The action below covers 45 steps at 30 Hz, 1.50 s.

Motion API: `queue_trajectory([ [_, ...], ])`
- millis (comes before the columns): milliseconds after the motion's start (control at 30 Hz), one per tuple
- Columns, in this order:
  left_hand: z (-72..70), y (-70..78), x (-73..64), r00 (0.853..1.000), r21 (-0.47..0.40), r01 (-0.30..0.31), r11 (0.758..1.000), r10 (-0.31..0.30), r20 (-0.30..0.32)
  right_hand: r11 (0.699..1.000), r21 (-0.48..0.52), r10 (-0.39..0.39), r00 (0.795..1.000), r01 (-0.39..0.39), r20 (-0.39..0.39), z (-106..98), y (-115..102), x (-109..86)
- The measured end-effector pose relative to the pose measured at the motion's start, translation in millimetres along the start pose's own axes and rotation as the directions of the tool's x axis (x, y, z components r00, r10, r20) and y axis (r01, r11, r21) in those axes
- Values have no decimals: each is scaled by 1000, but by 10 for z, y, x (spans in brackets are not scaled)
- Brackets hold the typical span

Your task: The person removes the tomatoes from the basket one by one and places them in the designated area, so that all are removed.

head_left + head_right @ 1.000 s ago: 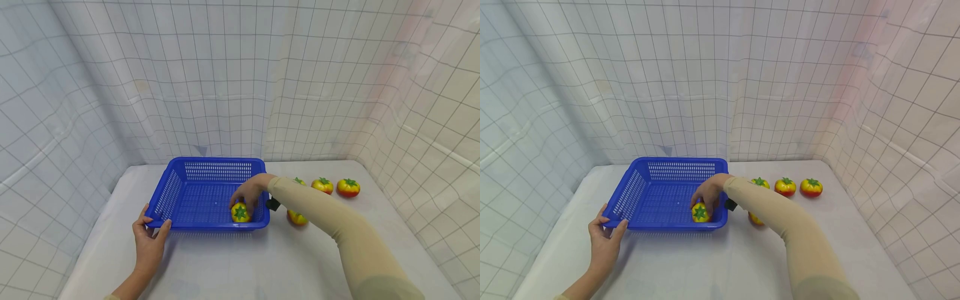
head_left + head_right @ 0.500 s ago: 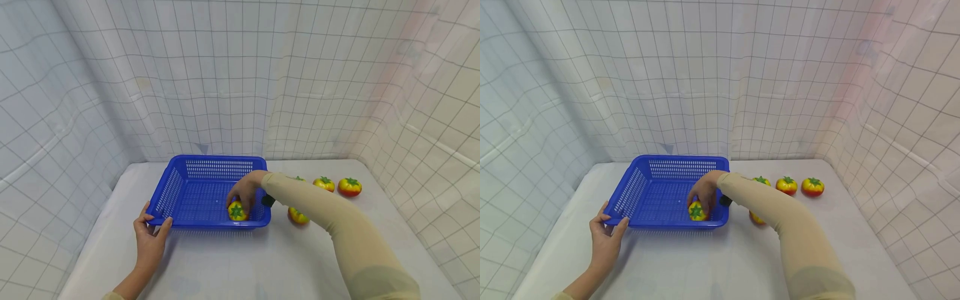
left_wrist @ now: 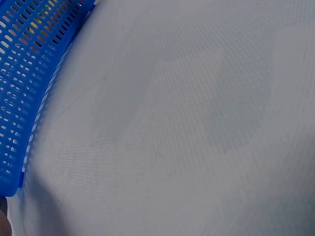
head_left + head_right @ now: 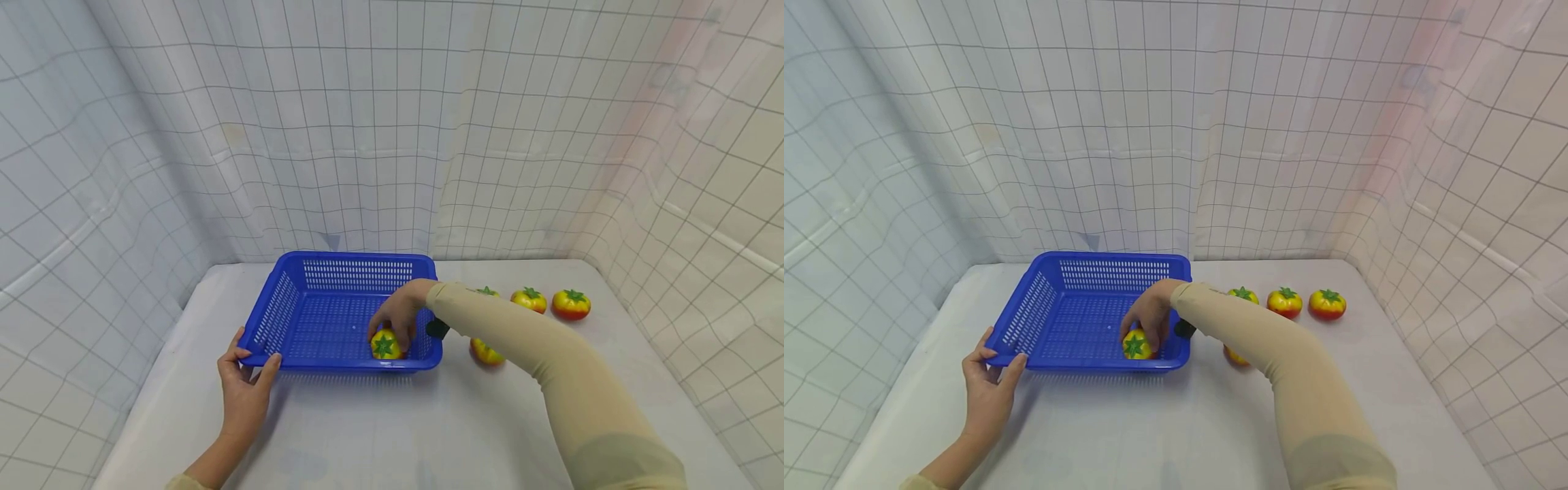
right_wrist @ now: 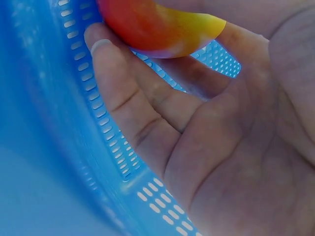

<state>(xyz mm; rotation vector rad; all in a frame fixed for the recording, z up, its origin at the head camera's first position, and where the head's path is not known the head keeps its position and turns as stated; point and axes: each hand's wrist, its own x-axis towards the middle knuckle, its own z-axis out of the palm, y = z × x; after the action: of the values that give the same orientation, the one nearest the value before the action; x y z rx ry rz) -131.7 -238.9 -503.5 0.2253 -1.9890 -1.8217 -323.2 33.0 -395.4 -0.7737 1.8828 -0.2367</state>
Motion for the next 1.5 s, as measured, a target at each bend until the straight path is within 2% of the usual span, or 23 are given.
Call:
queue_trajectory([
  [200, 9, 3, -1, 1000, -9, 5, 1000, -5, -3, 1000, 13, -16, 1000, 16, -6, -4, 11, -18],
  [500, 16, 1, -14, 1000, 12, 15, 1000, -15, -7, 991, 49, -120, 990, 124, -74, -64, 53, -185],
  [633, 21, -6, -16, 1000, 13, 9, 1000, -9, -5, 982, 54, -170, 975, 179, -141, -108, 106, -311],
  [967, 22, -1, -19, 1000, 18, 10, 1000, -10, -7, 953, 38, -276, 914, 300, -298, -192, 299, -581],
  [1233, 30, 11, -16, 1000, 39, 9, 999, -9, -5, 934, 74, -307, 892, 349, -333, -215, 398, -762],
  [1500, 32, 0, -12, 1000, 27, -3, 1000, 4, -21, 929, 87, -302, 872, 360, -386, -179, 464, -866],
])
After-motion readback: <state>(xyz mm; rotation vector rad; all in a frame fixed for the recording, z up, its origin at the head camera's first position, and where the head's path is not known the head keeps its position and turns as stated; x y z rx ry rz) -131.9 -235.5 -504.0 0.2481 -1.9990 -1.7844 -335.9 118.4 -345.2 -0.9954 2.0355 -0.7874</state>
